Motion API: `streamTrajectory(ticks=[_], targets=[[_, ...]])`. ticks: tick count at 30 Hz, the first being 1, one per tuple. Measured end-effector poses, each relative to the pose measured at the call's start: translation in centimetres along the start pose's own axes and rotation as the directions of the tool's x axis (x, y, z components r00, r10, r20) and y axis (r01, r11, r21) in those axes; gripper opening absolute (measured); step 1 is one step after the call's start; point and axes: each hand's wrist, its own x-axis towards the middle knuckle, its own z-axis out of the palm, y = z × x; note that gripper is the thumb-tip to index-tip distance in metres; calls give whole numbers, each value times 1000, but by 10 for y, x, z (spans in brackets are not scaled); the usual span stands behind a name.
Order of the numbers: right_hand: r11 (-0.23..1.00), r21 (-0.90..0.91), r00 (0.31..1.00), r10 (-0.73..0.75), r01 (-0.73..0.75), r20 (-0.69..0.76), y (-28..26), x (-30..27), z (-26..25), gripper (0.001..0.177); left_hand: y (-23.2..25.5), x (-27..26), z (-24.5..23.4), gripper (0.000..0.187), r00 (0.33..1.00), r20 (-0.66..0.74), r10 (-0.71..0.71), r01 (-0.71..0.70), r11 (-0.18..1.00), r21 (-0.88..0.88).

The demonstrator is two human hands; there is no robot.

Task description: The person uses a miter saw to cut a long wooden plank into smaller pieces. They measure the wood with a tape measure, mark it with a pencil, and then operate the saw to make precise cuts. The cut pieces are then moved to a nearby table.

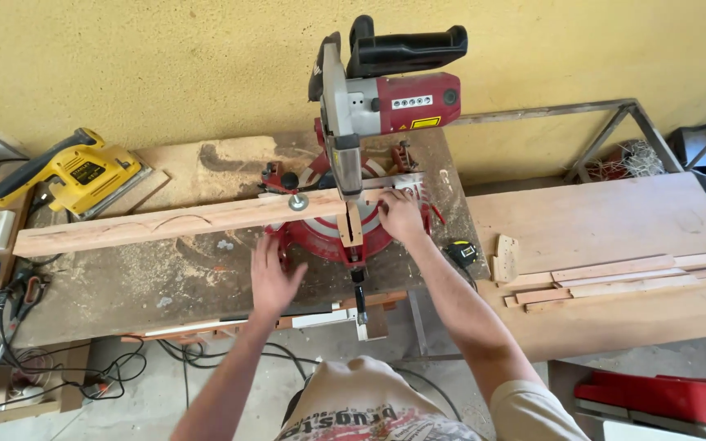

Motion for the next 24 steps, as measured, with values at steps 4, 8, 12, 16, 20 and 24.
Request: streamTrajectory(ticks=[4,8,12,16,20,24], targets=[[979,-16,960,-203,204,-192,27,3,31,15,0,-83,9,60,1000,7,28,-26,987,-158],[985,20,985,-169,169,20,31,13,18,9,9,-137,17,45,960,192,-204,242,948,-205],[993,52,980,-110,103,163,34,22,16,26,44,-142,15,47,862,416,-289,399,893,-206],[957,150,966,-230,246,-121,46,1,4,31,60,-134,27,41,904,393,-168,288,919,-268],[663,303,728,640,-685,246,74,-17,-87,39,80,-127,4,39,909,401,-115,259,909,-326],[760,270,798,600,-590,56,185,-28,-31,33,87,-135,-1,34,917,390,-82,235,901,-364]])
